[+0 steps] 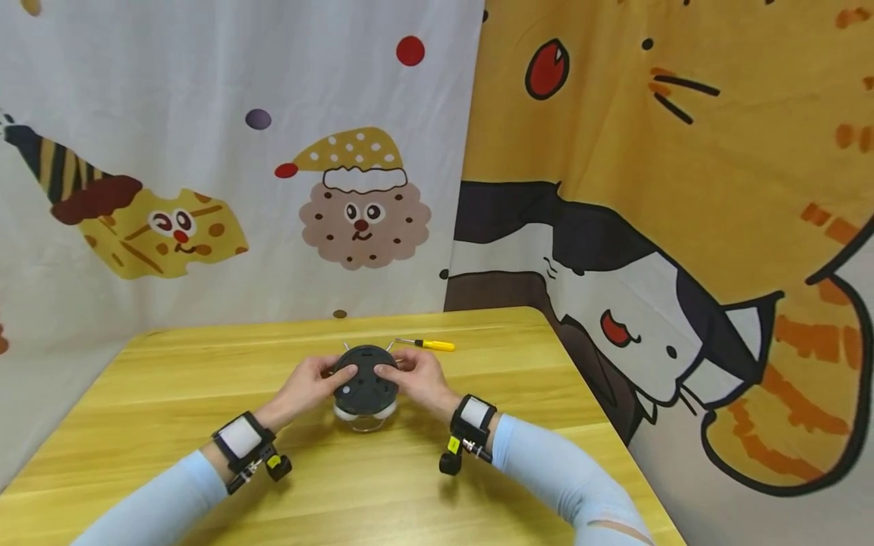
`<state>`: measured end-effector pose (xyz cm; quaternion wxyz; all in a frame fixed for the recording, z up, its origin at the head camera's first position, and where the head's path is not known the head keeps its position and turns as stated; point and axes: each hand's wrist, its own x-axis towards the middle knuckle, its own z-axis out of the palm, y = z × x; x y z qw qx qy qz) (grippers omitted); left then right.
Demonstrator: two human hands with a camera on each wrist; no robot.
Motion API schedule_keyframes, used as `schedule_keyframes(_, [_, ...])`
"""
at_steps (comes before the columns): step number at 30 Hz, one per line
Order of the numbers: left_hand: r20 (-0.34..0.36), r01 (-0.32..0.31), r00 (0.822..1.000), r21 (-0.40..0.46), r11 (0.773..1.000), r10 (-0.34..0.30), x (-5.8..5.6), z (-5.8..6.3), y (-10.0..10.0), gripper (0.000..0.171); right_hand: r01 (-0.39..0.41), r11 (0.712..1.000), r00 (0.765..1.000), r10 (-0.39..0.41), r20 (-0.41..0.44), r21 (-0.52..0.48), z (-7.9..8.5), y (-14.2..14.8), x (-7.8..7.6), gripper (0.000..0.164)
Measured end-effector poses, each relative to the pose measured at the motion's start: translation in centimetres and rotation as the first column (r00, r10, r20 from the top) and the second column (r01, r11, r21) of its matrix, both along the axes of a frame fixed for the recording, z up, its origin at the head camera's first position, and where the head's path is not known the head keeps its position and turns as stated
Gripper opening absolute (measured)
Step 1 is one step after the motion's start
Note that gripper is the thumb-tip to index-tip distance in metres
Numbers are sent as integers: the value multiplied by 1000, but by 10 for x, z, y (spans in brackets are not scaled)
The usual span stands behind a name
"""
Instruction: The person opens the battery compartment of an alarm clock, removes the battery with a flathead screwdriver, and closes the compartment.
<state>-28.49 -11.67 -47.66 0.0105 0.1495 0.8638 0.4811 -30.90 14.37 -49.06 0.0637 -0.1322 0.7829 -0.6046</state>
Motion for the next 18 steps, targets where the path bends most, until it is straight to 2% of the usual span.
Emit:
schedule_keyframes(9, [10,-7,1000,7,1000,7,1,-4,2,41,25,1000,998,-25,52,8,-5,1,-2,43])
schedule_keyframes(18, [14,-24,1000,-19,1000,24,-2,-6,2,40,6,1000,996,-7,94,6,-7,0,-4,48])
